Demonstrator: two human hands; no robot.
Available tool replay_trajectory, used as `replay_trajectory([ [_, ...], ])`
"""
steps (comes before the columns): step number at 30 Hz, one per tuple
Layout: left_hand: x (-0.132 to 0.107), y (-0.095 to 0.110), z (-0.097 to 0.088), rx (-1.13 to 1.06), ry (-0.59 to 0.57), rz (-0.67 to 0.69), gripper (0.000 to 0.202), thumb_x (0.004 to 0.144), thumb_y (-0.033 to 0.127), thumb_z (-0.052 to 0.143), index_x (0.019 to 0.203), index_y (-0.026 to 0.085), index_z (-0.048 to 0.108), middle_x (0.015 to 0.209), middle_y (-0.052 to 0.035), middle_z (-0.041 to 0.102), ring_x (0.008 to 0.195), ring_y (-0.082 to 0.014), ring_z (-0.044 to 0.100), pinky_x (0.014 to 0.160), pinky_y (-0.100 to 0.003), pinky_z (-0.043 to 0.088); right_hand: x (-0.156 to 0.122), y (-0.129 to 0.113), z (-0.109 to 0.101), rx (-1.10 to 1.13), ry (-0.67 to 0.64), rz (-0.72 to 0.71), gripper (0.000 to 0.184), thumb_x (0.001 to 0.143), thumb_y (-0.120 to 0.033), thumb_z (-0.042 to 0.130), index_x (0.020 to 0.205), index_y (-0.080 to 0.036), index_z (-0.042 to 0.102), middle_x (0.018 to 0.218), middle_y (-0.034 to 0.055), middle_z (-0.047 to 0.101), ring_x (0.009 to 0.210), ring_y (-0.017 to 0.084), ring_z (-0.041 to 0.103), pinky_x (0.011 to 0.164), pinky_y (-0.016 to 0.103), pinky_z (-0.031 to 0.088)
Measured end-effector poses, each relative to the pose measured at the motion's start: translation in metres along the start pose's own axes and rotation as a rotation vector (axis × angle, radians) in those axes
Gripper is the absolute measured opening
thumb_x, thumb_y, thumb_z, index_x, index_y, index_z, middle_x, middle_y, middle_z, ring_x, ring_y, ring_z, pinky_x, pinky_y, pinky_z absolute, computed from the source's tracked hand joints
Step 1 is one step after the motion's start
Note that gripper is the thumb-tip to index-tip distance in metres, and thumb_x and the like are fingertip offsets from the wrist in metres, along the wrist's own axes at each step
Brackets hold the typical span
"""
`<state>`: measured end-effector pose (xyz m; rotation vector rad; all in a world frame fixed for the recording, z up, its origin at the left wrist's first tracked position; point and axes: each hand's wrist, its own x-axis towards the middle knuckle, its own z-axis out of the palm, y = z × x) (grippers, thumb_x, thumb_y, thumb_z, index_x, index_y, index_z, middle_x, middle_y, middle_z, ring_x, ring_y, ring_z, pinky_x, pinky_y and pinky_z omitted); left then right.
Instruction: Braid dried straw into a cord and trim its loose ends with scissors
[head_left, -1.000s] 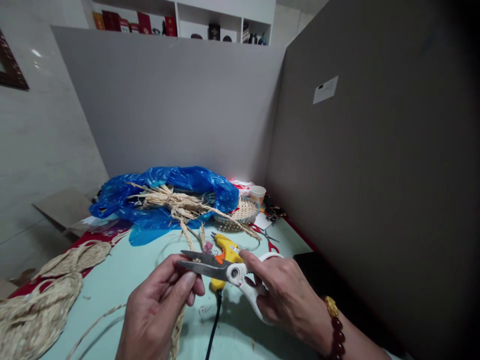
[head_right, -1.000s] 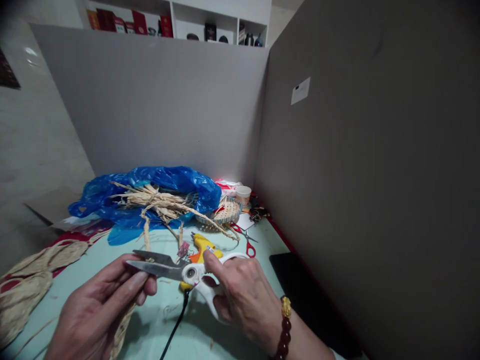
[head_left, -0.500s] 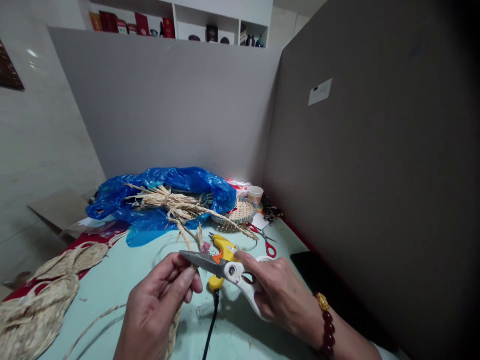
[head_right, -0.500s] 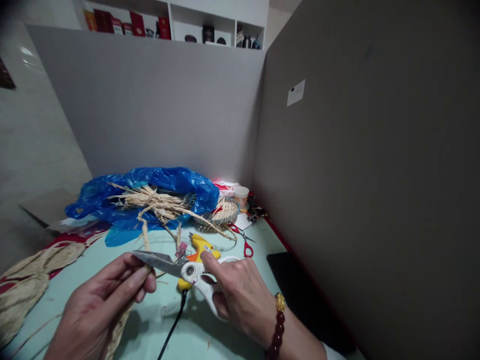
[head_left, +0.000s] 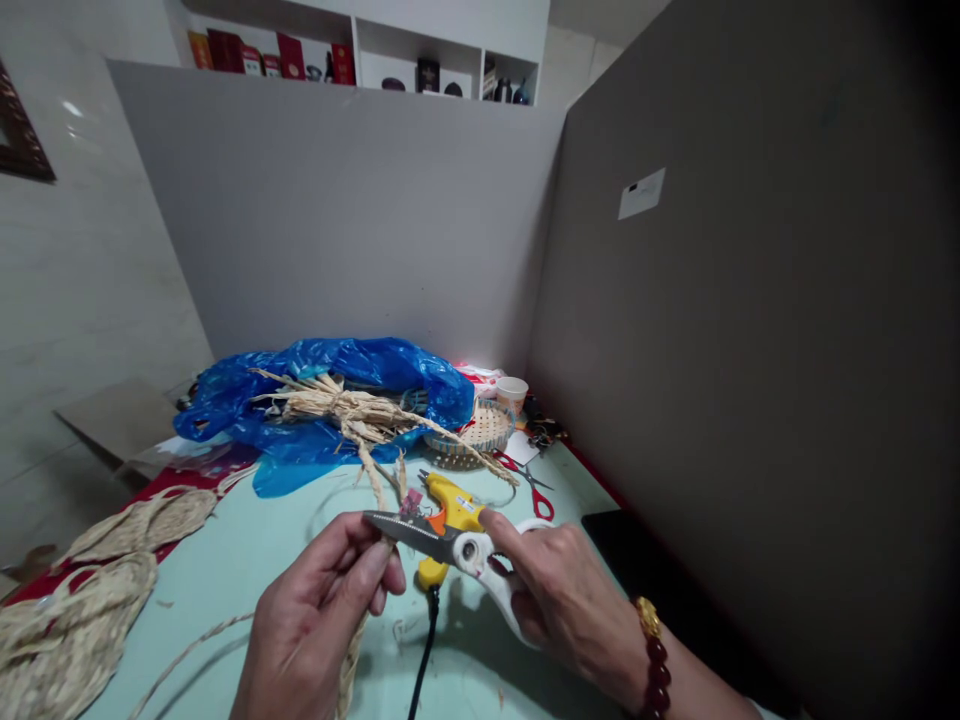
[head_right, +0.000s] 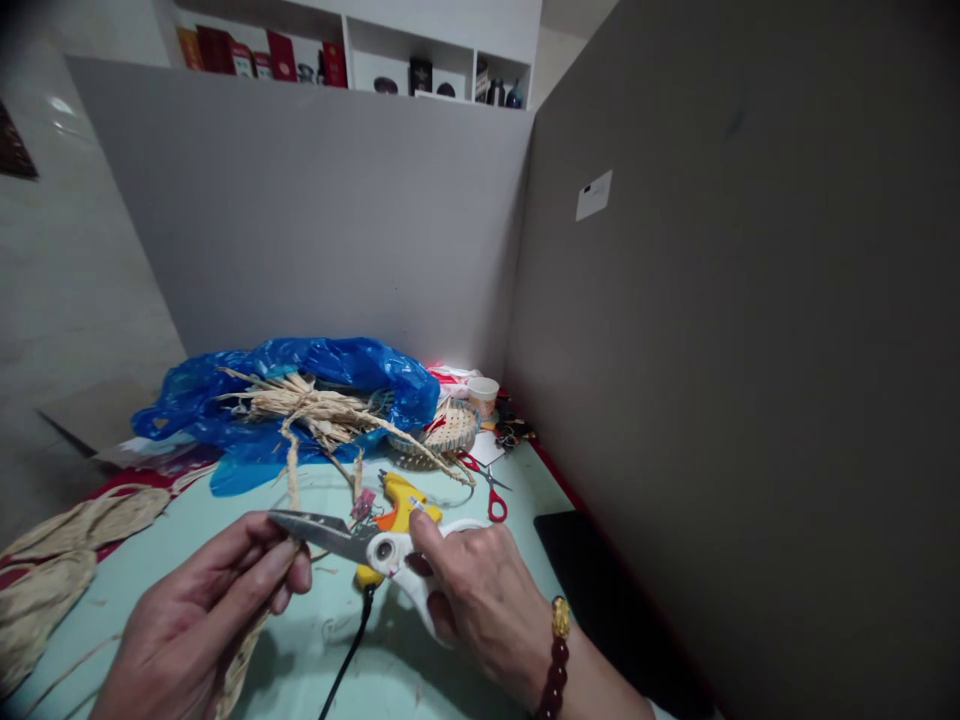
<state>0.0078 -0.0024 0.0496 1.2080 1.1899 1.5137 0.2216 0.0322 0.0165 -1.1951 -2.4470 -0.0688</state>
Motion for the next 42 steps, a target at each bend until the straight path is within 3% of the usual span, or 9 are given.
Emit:
replay_trajectory([
  [8,0.001,0.005,0.001,-0.046,0.025,-0.015,0.018,0.074,0.04,0.073,0.079,0.023,0.07,0.063,0.0015,0.063,0.066,-0.0144,0.051,0.057,-0.018,0.041,0.006,-0.021,-0.007,0.352,-0.079,0.076,0.006,0.086,-0.023,0.046,0.091,-0.021,0.049,0.061,-0.004,0.049,0.048,0.012,0.034,0.051,0.025,0.025],
  [11,0.002,0.004,0.001,-0.044,0.031,-0.007,0.016,0.074,0.038,0.073,0.078,0.023,0.07,0.061,0.0019,0.063,0.063,-0.0138,0.052,0.057,-0.018,0.042,0.006,-0.019,-0.009,0.27,-0.087,0.077,0.011,0.083,-0.025,0.049,0.094,-0.02,0.051,0.063,-0.0014,0.055,0.051,0.014,0.042,0.052,0.026,0.026],
  [16,0.002,0.0,0.002,-0.029,0.025,0.022,0.014,0.072,0.036,0.074,0.079,0.025,0.071,0.063,0.0018,0.066,0.061,-0.0144,0.055,0.055,-0.019,0.043,0.002,-0.009,-0.006,0.005,-0.059,0.027,0.044,0.077,-0.025,0.052,0.12,-0.016,0.048,0.066,0.0012,0.058,0.057,0.02,0.048,0.054,0.031,0.023],
  [18,0.0,0.001,0.002,0.019,0.02,0.031,0.011,0.073,0.036,0.072,0.077,0.026,0.07,0.061,0.0022,0.065,0.061,-0.0145,0.054,0.057,-0.019,0.043,0.001,-0.008,-0.004,-0.044,-0.046,0.019,0.049,0.075,-0.023,0.051,0.122,-0.016,0.047,0.065,0.001,0.058,0.057,0.02,0.048,0.054,0.031,0.021],
  [26,-0.001,0.003,-0.002,0.192,-0.057,0.026,0.015,0.078,0.04,0.066,0.071,0.027,0.068,0.063,0.0022,0.062,0.066,-0.0164,0.052,0.06,-0.02,0.041,0.002,-0.009,-0.002,-0.034,0.016,0.043,0.03,0.059,-0.01,0.046,0.087,-0.02,0.047,0.057,-0.0022,0.046,0.049,0.015,0.031,0.051,0.032,0.014],
  [31,-0.002,0.004,0.002,0.136,-0.091,-0.006,0.016,0.077,0.042,0.067,0.076,0.027,0.069,0.063,0.0018,0.063,0.067,-0.0164,0.052,0.062,-0.02,0.041,0.007,-0.015,-0.006,0.423,-0.03,0.167,0.014,0.078,-0.018,0.053,0.081,-0.022,0.04,0.058,-0.007,0.039,0.049,0.011,0.026,0.05,0.025,0.022],
  [36,-0.001,0.001,0.006,-0.074,-0.185,-0.178,0.02,0.074,0.042,0.07,0.08,0.023,0.067,0.067,0.0009,0.064,0.063,-0.0131,0.048,0.062,-0.02,0.041,0.012,-0.017,-0.009,0.776,0.075,0.359,0.023,0.087,-0.039,0.059,0.085,-0.022,0.045,0.061,-0.007,0.042,0.055,0.01,0.037,0.053,0.021,0.032],
  [39,0.0,-0.001,0.005,-0.117,-0.224,-0.238,0.028,0.074,0.049,0.069,0.081,0.022,0.065,0.064,0.003,0.053,0.059,-0.011,0.039,0.055,-0.019,0.034,0.013,-0.017,-0.008,0.95,0.055,0.442,0.028,0.086,-0.045,0.061,0.092,-0.021,0.047,0.06,-0.007,0.047,0.049,0.009,0.043,0.048,0.021,0.035],
  [42,-0.002,0.0,0.004,0.021,-0.237,-0.191,0.038,0.076,0.058,0.063,0.072,0.02,0.06,0.058,0.005,0.039,0.055,-0.0104,0.032,0.051,-0.02,0.027,0.013,-0.019,-0.006,1.091,0.005,0.475,0.03,0.084,-0.044,0.064,0.094,-0.022,0.047,0.062,-0.006,0.054,0.044,0.008,0.046,0.045,0.02,0.037],
])
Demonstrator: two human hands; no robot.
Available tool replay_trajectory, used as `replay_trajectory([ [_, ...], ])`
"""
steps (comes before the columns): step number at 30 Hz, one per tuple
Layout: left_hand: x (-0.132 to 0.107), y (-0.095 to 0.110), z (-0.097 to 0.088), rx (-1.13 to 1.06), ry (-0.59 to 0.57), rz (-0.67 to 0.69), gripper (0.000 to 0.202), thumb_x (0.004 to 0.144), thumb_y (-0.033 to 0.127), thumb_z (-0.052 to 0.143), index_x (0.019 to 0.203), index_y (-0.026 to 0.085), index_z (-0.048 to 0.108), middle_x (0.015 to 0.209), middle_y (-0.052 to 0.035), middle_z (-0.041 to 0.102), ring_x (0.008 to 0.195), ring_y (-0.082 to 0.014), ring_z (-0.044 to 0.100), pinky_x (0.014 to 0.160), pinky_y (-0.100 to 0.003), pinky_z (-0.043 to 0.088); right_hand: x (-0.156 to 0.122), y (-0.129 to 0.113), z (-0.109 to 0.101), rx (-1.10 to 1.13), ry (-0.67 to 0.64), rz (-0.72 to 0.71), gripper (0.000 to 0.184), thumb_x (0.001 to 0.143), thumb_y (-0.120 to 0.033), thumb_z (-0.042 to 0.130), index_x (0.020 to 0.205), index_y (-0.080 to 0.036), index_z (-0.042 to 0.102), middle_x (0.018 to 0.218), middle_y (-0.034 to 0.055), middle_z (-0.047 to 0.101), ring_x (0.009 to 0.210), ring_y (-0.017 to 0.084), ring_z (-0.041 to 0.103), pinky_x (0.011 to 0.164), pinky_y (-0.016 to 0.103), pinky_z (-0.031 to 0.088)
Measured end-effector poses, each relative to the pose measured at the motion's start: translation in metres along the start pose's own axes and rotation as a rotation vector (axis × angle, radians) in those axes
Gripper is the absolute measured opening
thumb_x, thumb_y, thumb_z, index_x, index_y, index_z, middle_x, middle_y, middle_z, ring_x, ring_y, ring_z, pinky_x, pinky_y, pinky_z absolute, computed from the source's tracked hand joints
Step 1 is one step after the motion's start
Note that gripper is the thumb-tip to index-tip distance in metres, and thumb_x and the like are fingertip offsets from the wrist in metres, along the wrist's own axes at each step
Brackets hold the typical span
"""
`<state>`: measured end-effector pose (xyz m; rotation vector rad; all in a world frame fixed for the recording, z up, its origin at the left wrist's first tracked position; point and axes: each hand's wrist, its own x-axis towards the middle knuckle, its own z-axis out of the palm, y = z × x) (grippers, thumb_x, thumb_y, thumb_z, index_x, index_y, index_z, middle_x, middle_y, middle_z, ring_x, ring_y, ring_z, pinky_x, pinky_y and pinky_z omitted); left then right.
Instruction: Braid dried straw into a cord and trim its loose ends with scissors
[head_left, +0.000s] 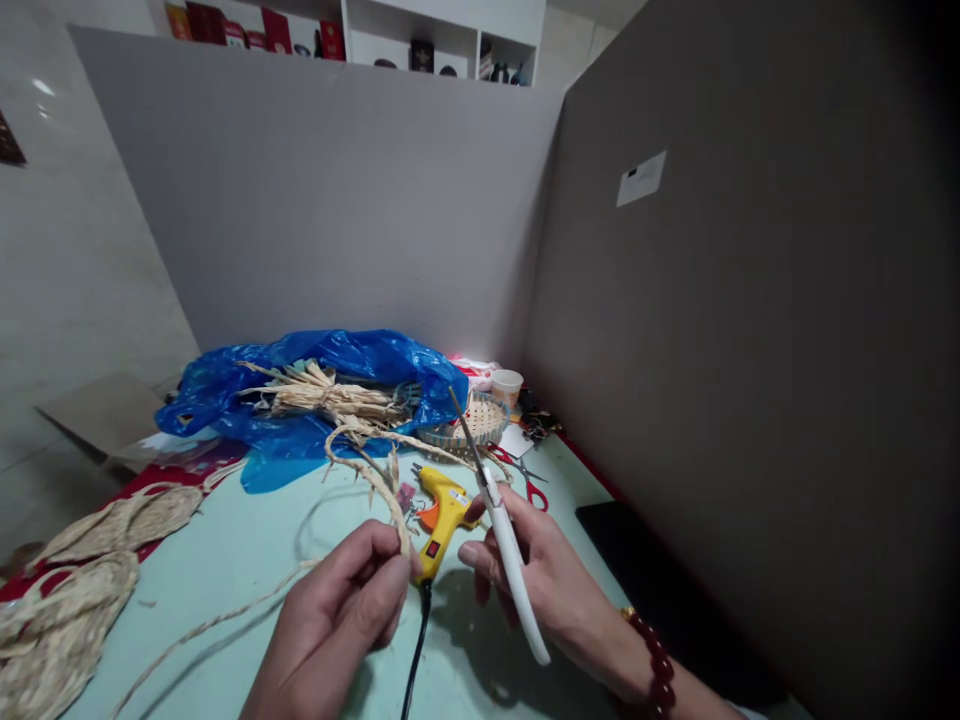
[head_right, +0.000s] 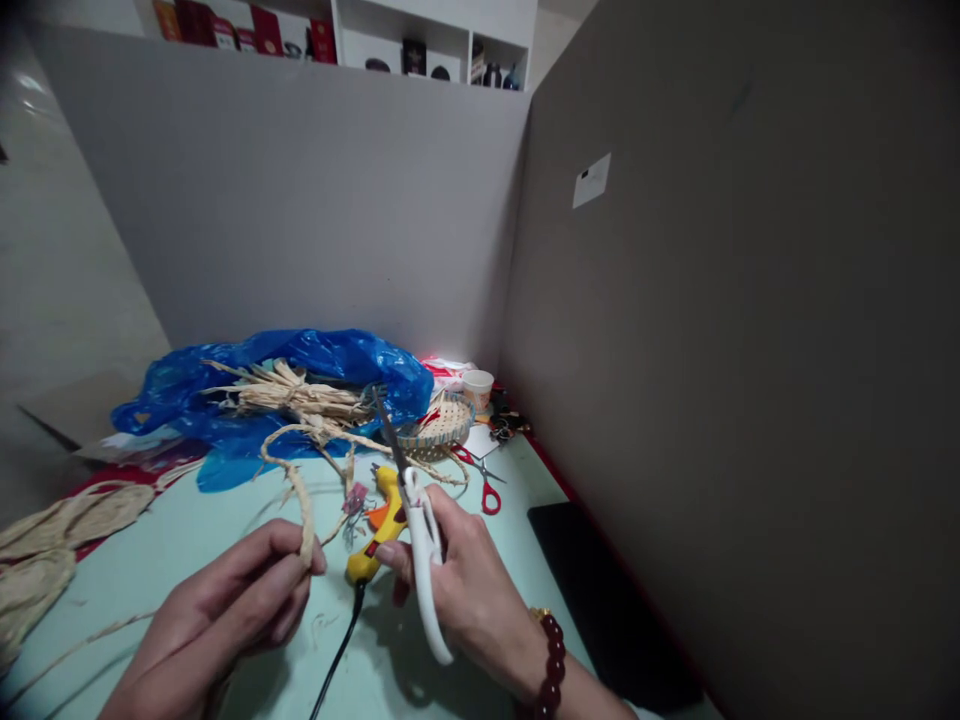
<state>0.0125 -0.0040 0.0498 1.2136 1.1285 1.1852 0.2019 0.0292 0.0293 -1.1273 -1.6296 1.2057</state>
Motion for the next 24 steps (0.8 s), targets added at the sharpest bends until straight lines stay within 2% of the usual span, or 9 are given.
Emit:
replay_trajectory([
  [2,-0.002,0.001,0.0,0.133,0.002,0.014,0.043,0.076,0.062,0.059,0.069,0.02,0.061,0.056,0.0058,0.033,0.053,-0.0104,0.03,0.05,-0.022,0.023,0.0,0.001,0.003,0.041,-0.008,0.015,0.03,0.083,-0.042,0.067,0.094,-0.022,0.048,0.065,-0.005,0.058,0.044,0.007,0.047,0.045,0.019,0.038],
  [4,-0.003,0.0,-0.001,0.218,-0.012,0.024,0.043,0.077,0.063,0.057,0.071,0.021,0.063,0.055,0.006,0.034,0.052,-0.0106,0.032,0.05,-0.023,0.024,0.001,0.001,0.005,0.081,-0.004,0.023,0.029,0.081,-0.039,0.069,0.093,-0.021,0.049,0.067,-0.0045,0.059,0.045,0.006,0.047,0.045,0.018,0.039],
  [10,-0.001,-0.014,0.004,0.406,-0.13,0.149,0.036,0.088,0.053,0.045,0.074,0.025,0.062,0.051,0.005,0.049,0.052,-0.0141,0.049,0.056,-0.024,0.036,0.001,0.0,0.008,0.296,0.036,-0.054,0.036,0.074,-0.031,0.077,0.095,-0.021,0.05,0.075,-0.0017,0.064,0.062,0.01,0.058,0.059,0.021,0.047],
  [12,0.0,-0.023,0.006,0.507,-0.141,0.208,0.028,0.089,0.047,0.044,0.084,0.027,0.063,0.055,0.0043,0.056,0.055,-0.0161,0.056,0.058,-0.024,0.04,0.0,-0.002,0.008,0.382,0.035,-0.069,0.04,0.071,-0.028,0.08,0.097,-0.021,0.05,0.08,-0.0014,0.065,0.068,0.012,0.06,0.064,0.023,0.048],
  [14,0.002,-0.032,0.007,0.637,-0.153,0.299,0.021,0.089,0.039,0.046,0.093,0.029,0.064,0.065,0.0027,0.065,0.06,-0.018,0.062,0.061,-0.025,0.042,-0.001,-0.003,0.008,0.397,0.056,-0.076,0.041,0.068,-0.026,0.081,0.095,-0.021,0.05,0.078,-0.0032,0.063,0.066,0.011,0.058,0.062,0.022,0.048],
  [17,0.004,-0.041,0.007,0.786,-0.249,0.412,0.017,0.088,0.031,0.048,0.086,0.029,0.064,0.075,-0.0002,0.069,0.066,-0.019,0.065,0.063,-0.025,0.045,-0.002,-0.002,0.008,0.322,0.139,-0.109,0.039,0.068,-0.025,0.081,0.092,-0.021,0.051,0.07,-0.0064,0.055,0.059,0.008,0.049,0.056,0.02,0.043],
  [19,0.005,-0.042,0.008,0.81,-0.261,0.408,0.019,0.089,0.03,0.046,0.08,0.028,0.062,0.076,-0.0005,0.067,0.067,-0.0184,0.064,0.063,-0.025,0.045,-0.001,-0.004,0.006,0.3,0.179,-0.124,0.039,0.07,-0.026,0.08,0.095,-0.022,0.052,0.069,-0.0064,0.053,0.059,0.009,0.048,0.056,0.021,0.042],
  [22,0.006,-0.039,0.008,0.794,-0.155,0.35,0.022,0.089,0.033,0.045,0.072,0.027,0.058,0.073,-0.0001,0.064,0.066,-0.0187,0.061,0.064,-0.027,0.044,-0.001,-0.01,0.003,0.293,0.24,-0.122,0.037,0.072,-0.028,0.077,0.097,-0.022,0.051,0.071,-0.0038,0.058,0.06,0.011,0.052,0.057,0.024,0.044],
  [24,0.007,-0.036,0.006,0.769,-0.152,0.268,0.022,0.086,0.036,0.049,0.069,0.025,0.055,0.069,0.0,0.061,0.064,-0.0189,0.057,0.062,-0.027,0.042,-0.002,-0.015,0.0,0.274,0.271,-0.118,0.032,0.075,-0.029,0.075,0.095,-0.021,0.051,0.073,-0.0014,0.063,0.059,0.012,0.054,0.054,0.024,0.043],
])
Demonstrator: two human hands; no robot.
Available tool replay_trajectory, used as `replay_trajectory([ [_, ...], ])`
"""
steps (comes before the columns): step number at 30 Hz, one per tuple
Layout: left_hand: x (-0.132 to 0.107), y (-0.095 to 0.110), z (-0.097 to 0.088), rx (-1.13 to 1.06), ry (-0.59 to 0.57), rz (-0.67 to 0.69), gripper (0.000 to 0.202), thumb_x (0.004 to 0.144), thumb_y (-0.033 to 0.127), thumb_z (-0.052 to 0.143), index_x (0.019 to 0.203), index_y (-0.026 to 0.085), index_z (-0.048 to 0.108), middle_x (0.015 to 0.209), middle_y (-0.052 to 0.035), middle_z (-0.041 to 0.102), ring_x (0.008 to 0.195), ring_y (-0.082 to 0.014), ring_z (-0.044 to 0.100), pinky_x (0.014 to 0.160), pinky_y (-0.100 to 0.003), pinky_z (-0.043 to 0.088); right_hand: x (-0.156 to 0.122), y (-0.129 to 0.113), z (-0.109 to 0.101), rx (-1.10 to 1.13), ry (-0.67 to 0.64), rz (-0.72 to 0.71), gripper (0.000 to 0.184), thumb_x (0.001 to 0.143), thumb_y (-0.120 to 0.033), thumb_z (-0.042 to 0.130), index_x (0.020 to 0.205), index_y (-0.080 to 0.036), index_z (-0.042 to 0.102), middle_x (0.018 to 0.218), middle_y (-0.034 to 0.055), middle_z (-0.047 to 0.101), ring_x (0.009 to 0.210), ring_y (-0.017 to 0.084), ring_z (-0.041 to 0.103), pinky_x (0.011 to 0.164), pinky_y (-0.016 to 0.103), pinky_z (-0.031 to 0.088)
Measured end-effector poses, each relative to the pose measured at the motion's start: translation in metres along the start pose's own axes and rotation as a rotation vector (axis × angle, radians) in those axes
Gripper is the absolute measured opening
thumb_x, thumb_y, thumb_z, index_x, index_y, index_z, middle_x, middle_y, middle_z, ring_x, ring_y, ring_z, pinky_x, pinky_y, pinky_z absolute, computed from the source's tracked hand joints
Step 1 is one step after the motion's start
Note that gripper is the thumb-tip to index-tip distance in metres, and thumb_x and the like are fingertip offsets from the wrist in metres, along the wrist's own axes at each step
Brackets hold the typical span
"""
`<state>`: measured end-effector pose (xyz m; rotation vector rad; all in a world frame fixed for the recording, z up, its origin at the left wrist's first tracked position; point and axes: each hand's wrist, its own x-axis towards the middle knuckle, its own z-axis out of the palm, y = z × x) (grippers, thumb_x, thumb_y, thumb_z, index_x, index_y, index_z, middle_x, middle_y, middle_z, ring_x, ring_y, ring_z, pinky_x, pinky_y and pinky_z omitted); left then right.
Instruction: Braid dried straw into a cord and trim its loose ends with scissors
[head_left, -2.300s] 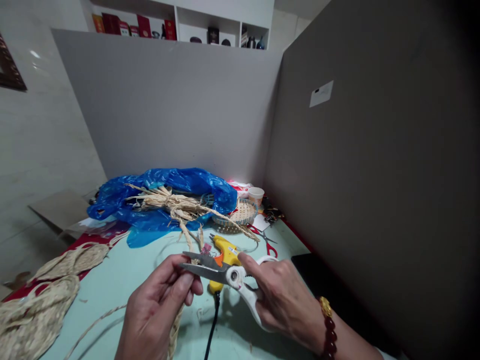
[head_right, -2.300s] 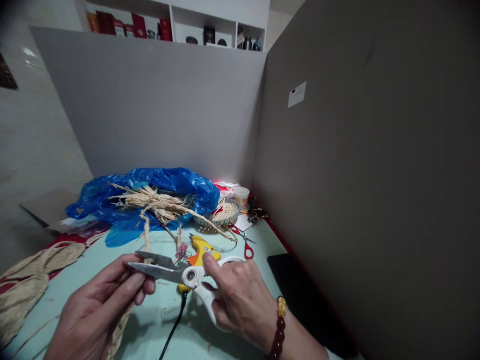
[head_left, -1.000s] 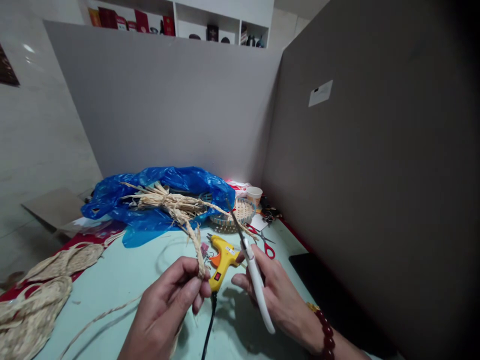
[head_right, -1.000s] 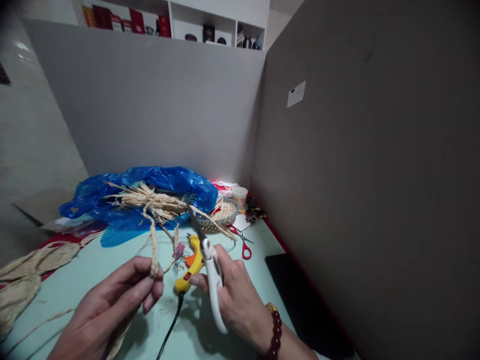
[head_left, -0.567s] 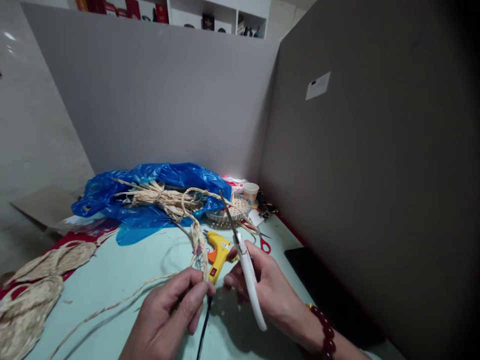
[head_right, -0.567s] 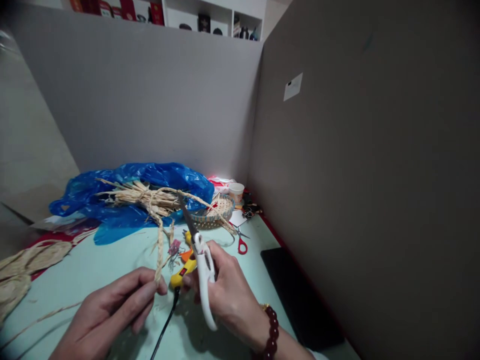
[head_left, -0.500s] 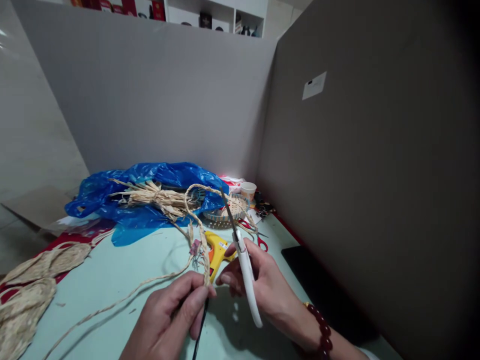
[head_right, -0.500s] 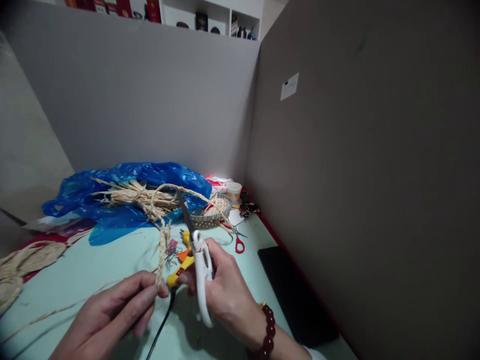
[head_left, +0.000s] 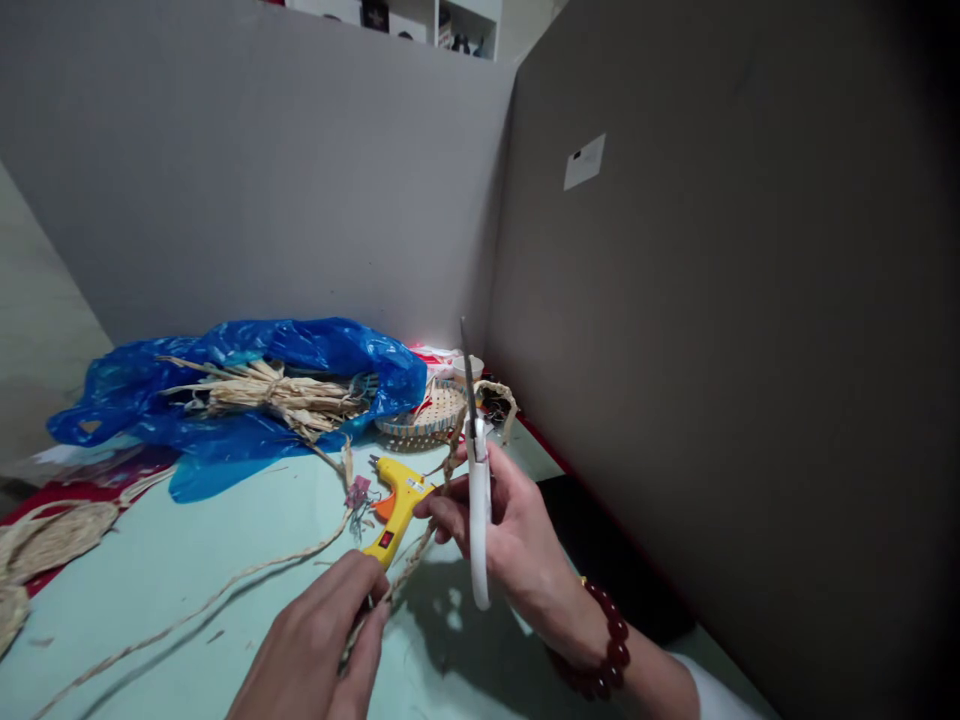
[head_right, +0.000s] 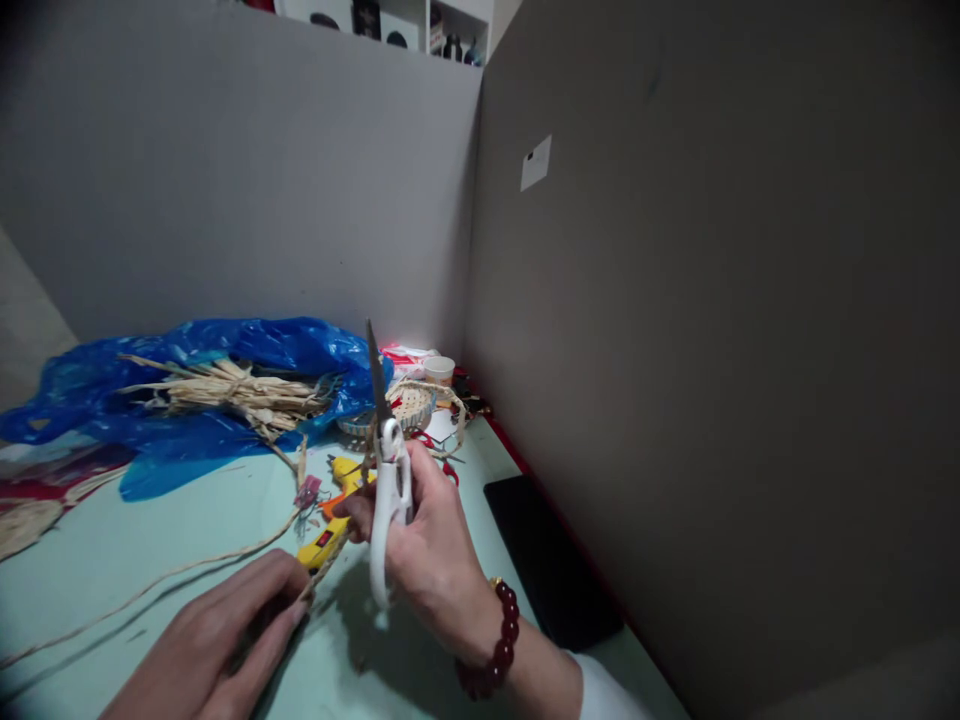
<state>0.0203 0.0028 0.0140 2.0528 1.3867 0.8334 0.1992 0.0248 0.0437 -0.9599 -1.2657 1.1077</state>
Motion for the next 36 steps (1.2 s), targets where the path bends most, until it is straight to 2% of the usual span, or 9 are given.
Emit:
replay_trajectory([
  [2,0.003,0.0,-0.004,-0.166,-0.115,-0.118,0.023,0.082,0.041,0.054,0.068,0.024,0.056,0.068,-0.0001,0.06,0.062,-0.0176,0.054,0.06,-0.026,0.041,0.0,-0.004,-0.001,0.022,-0.042,0.002,0.031,0.077,-0.031,0.073,0.095,-0.021,0.05,0.075,0.0007,0.066,0.058,0.011,0.055,0.053,0.022,0.043],
  [5,0.006,0.003,-0.009,-0.629,-0.326,-0.315,0.03,0.078,0.049,0.062,0.077,0.019,0.063,0.065,-0.0004,0.062,0.054,-0.012,0.049,0.054,-0.022,0.037,0.0,-0.007,-0.002,0.141,-0.172,0.013,0.035,0.078,-0.034,0.074,0.097,-0.02,0.048,0.076,0.0019,0.069,0.06,0.009,0.057,0.056,0.021,0.046],
  [7,0.007,0.006,-0.011,-0.849,-0.37,-0.386,0.035,0.076,0.052,0.065,0.08,0.017,0.066,0.057,0.0006,0.06,0.046,-0.0077,0.04,0.048,-0.019,0.03,0.0,-0.006,-0.003,0.22,-0.252,0.03,0.036,0.078,-0.034,0.075,0.095,-0.02,0.047,0.076,0.002,0.07,0.061,0.009,0.06,0.059,0.02,0.048],
  [10,0.007,0.008,-0.01,-0.881,-0.308,-0.427,0.038,0.071,0.053,0.071,0.073,0.016,0.067,0.048,0.0023,0.055,0.04,-0.0046,0.03,0.042,-0.019,0.02,0.0,-0.004,-0.003,0.297,-0.318,0.038,0.036,0.077,-0.03,0.076,0.095,-0.019,0.046,0.075,0.0017,0.071,0.06,0.007,0.06,0.058,0.017,0.048],
  [14,0.006,0.008,-0.009,-0.738,-0.207,-0.412,0.039,0.069,0.053,0.072,0.068,0.015,0.062,0.048,0.0021,0.058,0.04,-0.0039,0.03,0.042,-0.018,0.016,0.001,-0.004,-0.004,0.338,-0.261,0.054,0.039,0.074,-0.025,0.079,0.095,-0.019,0.047,0.081,0.0041,0.073,0.056,0.005,0.057,0.052,0.014,0.045],
  [21,0.007,0.012,-0.01,-0.467,-0.116,-0.255,0.029,0.072,0.044,0.063,0.06,0.018,0.057,0.046,0.0023,0.054,0.047,-0.0119,0.042,0.049,-0.023,0.028,0.005,-0.037,-0.019,0.37,-0.051,-0.018,0.043,0.078,-0.031,0.075,0.11,-0.023,0.047,0.083,0.001,0.07,0.052,0.005,0.046,0.05,0.016,0.039],
  [26,0.007,0.012,-0.012,-0.414,-0.015,-0.193,0.03,0.073,0.042,0.059,0.055,0.021,0.048,0.05,0.007,0.035,0.048,-0.0119,0.033,0.049,-0.024,0.024,0.01,-0.065,-0.013,0.131,-0.035,-0.022,0.043,0.077,-0.034,0.075,0.107,-0.021,0.047,0.092,0.0077,0.072,0.051,0.005,0.046,0.046,0.017,0.036],
  [30,0.009,0.009,-0.024,-0.438,0.101,-0.15,0.033,0.077,0.046,0.055,0.056,0.021,0.046,0.053,0.0071,0.031,0.052,-0.0122,0.027,0.05,-0.025,0.021,0.014,-0.072,0.001,-0.007,-0.108,-0.003,0.045,0.065,-0.033,0.083,0.093,-0.02,0.049,0.072,-0.0002,0.067,0.05,0.007,0.049,0.048,0.019,0.038],
  [36,0.004,0.02,-0.051,-0.472,0.25,-0.112,0.032,0.083,0.046,0.054,0.062,0.022,0.05,0.057,0.0067,0.03,0.055,-0.0131,0.027,0.052,-0.024,0.023,0.043,-0.079,0.009,-0.43,-0.046,-0.267,0.035,0.069,-0.026,0.076,0.099,-0.022,0.058,0.086,-0.0002,0.063,0.079,0.017,0.058,0.067,0.026,0.045],
])
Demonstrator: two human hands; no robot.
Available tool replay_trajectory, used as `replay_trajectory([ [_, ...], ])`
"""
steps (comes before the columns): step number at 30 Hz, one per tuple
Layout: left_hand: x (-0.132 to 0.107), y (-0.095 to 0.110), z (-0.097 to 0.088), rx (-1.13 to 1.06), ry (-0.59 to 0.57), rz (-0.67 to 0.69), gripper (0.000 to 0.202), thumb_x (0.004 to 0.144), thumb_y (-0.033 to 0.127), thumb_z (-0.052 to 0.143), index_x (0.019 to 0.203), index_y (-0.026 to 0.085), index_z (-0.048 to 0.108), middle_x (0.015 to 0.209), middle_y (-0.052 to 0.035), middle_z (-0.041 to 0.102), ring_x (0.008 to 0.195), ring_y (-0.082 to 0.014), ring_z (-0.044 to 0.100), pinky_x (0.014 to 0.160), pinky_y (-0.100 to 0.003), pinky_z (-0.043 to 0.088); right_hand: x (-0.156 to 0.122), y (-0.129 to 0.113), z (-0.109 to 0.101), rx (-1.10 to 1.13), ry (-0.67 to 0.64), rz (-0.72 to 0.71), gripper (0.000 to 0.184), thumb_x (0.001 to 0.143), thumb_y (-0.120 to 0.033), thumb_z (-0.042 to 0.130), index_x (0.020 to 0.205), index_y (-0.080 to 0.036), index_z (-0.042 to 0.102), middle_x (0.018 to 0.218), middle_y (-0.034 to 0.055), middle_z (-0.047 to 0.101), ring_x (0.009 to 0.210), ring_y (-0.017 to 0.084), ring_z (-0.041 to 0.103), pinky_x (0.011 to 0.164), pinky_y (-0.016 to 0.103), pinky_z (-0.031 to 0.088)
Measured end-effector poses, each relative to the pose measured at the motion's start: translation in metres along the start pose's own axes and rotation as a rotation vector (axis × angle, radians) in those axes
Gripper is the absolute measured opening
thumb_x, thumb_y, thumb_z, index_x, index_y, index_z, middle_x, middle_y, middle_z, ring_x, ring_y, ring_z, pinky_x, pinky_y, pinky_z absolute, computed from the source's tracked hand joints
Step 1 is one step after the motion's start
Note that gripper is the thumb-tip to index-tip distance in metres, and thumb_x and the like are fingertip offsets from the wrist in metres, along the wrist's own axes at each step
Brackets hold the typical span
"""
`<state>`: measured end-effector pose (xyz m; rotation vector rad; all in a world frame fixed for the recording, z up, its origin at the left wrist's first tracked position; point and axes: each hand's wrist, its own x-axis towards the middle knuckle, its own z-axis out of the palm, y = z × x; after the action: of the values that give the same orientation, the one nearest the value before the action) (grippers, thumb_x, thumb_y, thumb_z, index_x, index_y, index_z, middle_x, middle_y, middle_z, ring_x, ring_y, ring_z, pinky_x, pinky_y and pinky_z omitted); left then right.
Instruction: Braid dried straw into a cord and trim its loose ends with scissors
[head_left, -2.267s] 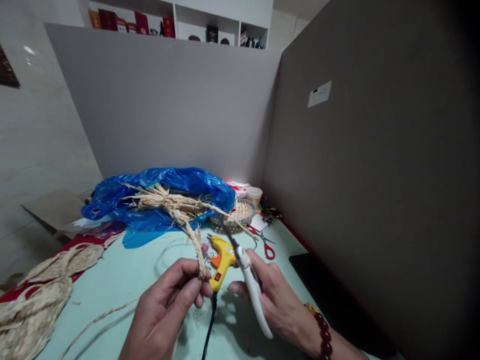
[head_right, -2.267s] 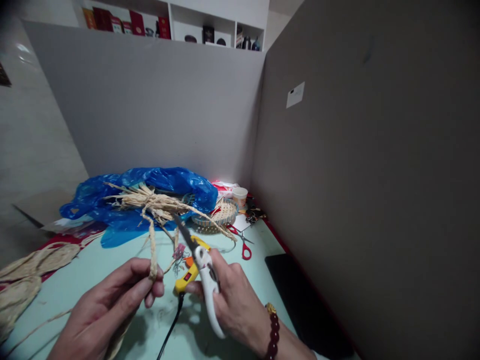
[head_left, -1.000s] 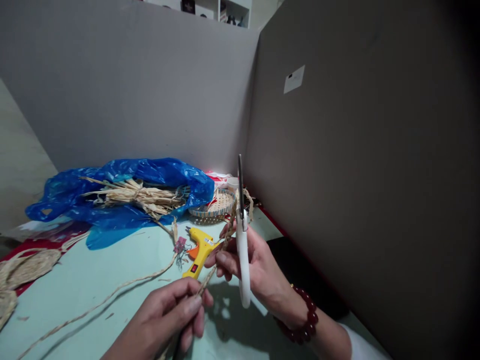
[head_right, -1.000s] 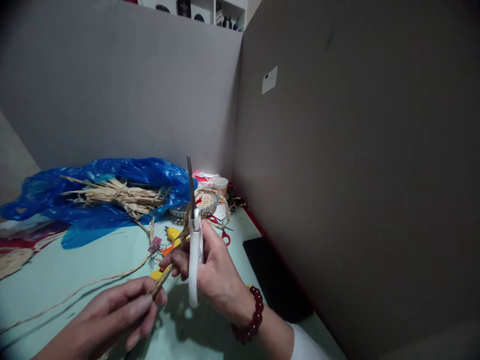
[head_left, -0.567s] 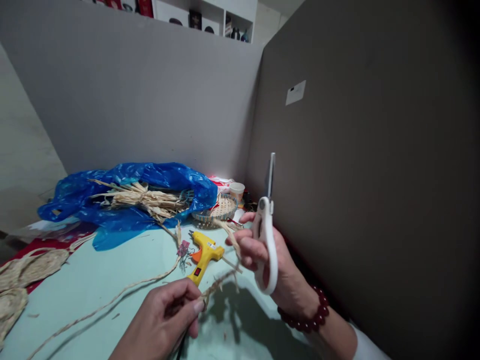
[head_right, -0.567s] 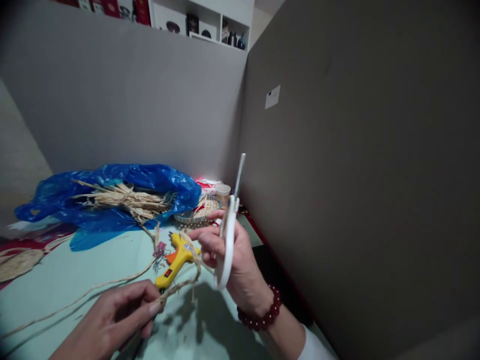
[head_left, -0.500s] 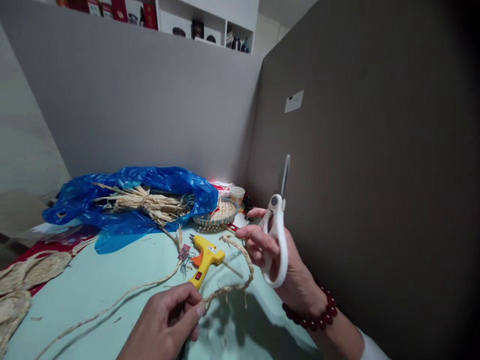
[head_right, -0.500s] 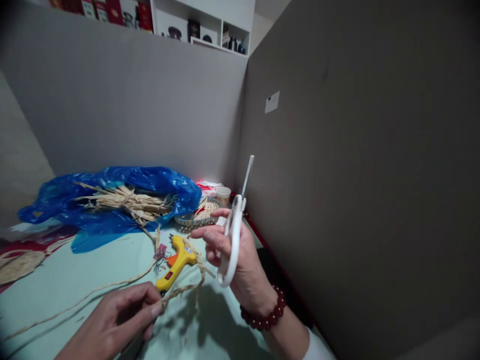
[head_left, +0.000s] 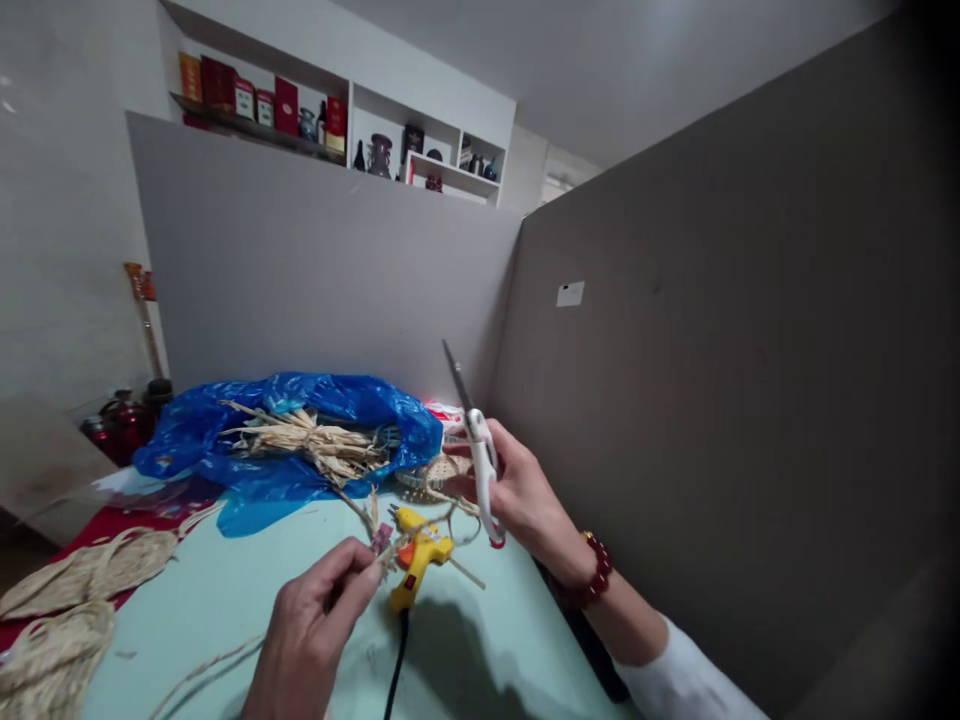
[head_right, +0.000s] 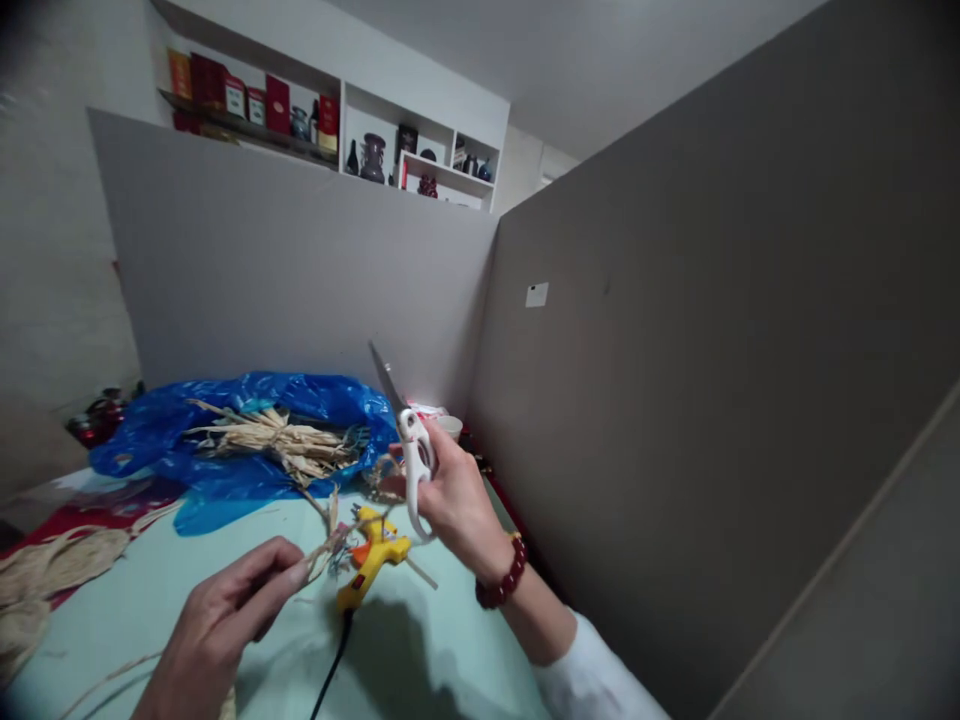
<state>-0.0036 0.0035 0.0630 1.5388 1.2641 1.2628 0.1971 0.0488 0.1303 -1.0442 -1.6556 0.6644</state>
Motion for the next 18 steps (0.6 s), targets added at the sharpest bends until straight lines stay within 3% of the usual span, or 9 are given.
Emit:
replay_trajectory([
  [3,-0.004,0.009,0.002,-0.035,0.013,0.054,0.029,0.082,0.044,0.057,0.064,0.022,0.053,0.057,0.0064,0.032,0.055,-0.0134,0.029,0.053,-0.025,0.024,0.027,0.007,0.006,-0.055,-0.017,0.038,0.028,0.066,-0.027,0.077,0.087,-0.02,0.06,0.078,-0.0023,0.059,0.074,0.015,0.054,0.064,0.024,0.042],
  [5,-0.005,0.009,0.005,-0.046,0.0,0.054,0.028,0.082,0.043,0.058,0.064,0.022,0.054,0.056,0.0066,0.032,0.054,-0.0135,0.029,0.053,-0.025,0.024,0.044,0.011,0.015,-0.01,-0.069,0.089,0.033,0.06,-0.03,0.081,0.079,-0.018,0.056,0.072,-0.0038,0.055,0.069,0.014,0.054,0.059,0.023,0.044],
  [8,-0.002,0.003,0.005,-0.049,0.013,0.018,0.026,0.082,0.044,0.058,0.068,0.022,0.057,0.056,0.0066,0.035,0.054,-0.0138,0.031,0.053,-0.025,0.024,0.061,0.005,0.032,0.131,-0.199,0.173,0.044,0.062,-0.041,0.08,0.088,-0.019,0.052,0.071,-0.0037,0.057,0.059,0.014,0.059,0.052,0.025,0.048],
  [13,0.011,-0.003,-0.007,-0.058,0.091,-0.054,0.027,0.081,0.047,0.056,0.081,0.021,0.062,0.054,0.0074,0.035,0.053,-0.0143,0.032,0.051,-0.024,0.023,0.07,-0.043,0.049,0.36,-0.34,0.18,0.05,0.058,-0.041,0.083,0.092,-0.021,0.05,0.081,0.0018,0.067,0.072,0.017,0.068,0.059,0.026,0.054],
  [15,0.013,-0.002,-0.012,-0.082,0.091,-0.063,0.03,0.081,0.048,0.055,0.073,0.02,0.061,0.049,0.008,0.032,0.05,-0.0137,0.03,0.05,-0.025,0.024,0.072,-0.067,0.047,0.55,-0.296,0.071,0.053,0.057,-0.031,0.085,0.094,-0.023,0.048,0.093,0.0033,0.069,0.085,0.017,0.068,0.069,0.027,0.055],
  [18,0.012,0.0,-0.016,-0.136,0.099,-0.07,0.032,0.079,0.049,0.058,0.064,0.02,0.061,0.047,0.0074,0.035,0.05,-0.0134,0.032,0.05,-0.025,0.026,0.075,-0.092,0.036,0.705,-0.222,-0.099,0.049,0.06,-0.017,0.081,0.095,-0.023,0.047,0.102,0.0037,0.068,0.095,0.017,0.066,0.072,0.026,0.054],
])
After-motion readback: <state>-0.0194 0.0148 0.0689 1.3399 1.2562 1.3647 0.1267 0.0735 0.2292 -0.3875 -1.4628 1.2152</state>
